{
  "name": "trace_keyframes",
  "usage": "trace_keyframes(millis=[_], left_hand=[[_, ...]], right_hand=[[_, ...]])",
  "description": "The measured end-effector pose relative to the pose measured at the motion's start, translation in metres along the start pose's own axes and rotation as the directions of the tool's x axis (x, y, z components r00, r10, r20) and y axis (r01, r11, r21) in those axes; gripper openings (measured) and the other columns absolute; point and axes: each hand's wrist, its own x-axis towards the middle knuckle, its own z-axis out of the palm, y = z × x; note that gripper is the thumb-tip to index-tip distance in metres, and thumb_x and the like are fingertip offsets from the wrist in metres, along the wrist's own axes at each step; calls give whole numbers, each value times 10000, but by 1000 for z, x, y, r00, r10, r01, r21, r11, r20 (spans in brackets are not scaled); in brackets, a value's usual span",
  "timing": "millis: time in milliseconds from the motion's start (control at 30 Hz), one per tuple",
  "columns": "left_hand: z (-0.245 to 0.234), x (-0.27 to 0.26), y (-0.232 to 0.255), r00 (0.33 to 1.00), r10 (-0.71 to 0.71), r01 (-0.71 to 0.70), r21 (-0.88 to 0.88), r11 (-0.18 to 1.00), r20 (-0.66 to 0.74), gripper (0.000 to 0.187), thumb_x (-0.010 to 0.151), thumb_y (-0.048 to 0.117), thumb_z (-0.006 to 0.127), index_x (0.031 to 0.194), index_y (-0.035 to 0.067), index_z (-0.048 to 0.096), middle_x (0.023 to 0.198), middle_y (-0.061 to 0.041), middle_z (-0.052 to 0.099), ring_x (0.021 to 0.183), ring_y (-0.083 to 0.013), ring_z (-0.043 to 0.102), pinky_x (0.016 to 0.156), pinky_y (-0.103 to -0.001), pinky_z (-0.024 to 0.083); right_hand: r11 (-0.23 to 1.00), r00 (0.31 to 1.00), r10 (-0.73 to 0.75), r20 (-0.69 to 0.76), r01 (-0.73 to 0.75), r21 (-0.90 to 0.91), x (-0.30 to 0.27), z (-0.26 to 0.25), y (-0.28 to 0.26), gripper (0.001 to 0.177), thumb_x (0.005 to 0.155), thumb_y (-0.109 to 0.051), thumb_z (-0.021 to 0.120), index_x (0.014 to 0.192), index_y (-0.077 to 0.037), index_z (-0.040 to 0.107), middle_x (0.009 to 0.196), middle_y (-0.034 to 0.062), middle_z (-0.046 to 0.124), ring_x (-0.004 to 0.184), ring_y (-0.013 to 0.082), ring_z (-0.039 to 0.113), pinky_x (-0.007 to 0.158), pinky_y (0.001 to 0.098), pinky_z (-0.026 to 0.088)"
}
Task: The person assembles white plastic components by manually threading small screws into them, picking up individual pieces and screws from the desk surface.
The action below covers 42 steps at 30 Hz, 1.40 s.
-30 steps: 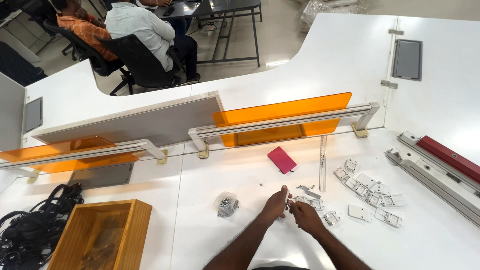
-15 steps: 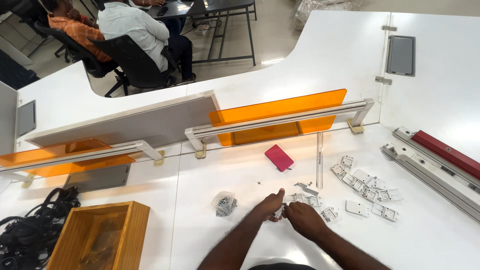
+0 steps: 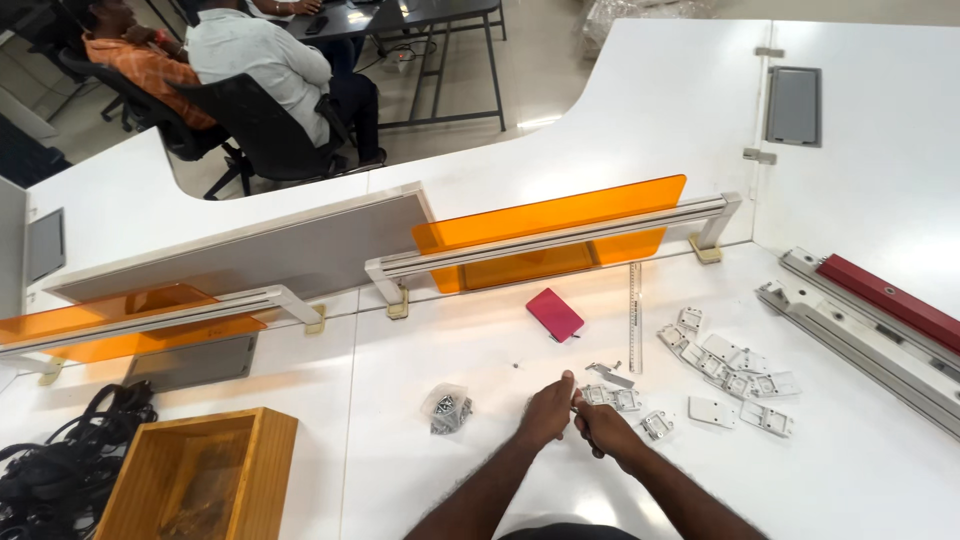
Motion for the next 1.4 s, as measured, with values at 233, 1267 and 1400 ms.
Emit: trace_keyframes(millis=[233, 1267, 1400], left_hand=[[9, 30, -25, 993, -118, 118, -206, 971, 13, 763, 1034, 675, 280, 1094, 7, 642, 834, -113, 638, 639, -187, 650, 461, -328, 544], [-6, 36, -23, 992, -116, 122, -214, 969, 44, 760, 1035, 658, 271, 1100, 40, 708, 889, -65, 714, 618, -137, 633, 442, -299, 508], [-6, 34, -23, 995, -75, 86, -198, 976, 62, 756, 1044, 654, 271, 1117, 45, 715, 885, -73, 701, 636, -132, 637, 448, -291, 513]], right_hand=[[845, 896, -429, -115, 353, -400, -17, -9, -14, 760, 1057, -600, 311, 836, -22, 752, 696, 56, 691, 675, 189, 660, 704, 353, 521], [584, 791, -606, -87, 368, -724, -66, 6, -60, 225, 921, -298, 643, 1108, -186, 700, 960, 20, 742, 829, 254, 740, 745, 401, 577], [616, 857, -497, -136, 238, -751, -57, 8, -61, 234, 1018, -359, 599, 1021, -163, 726, 936, 34, 747, 868, 258, 729, 783, 400, 570]])
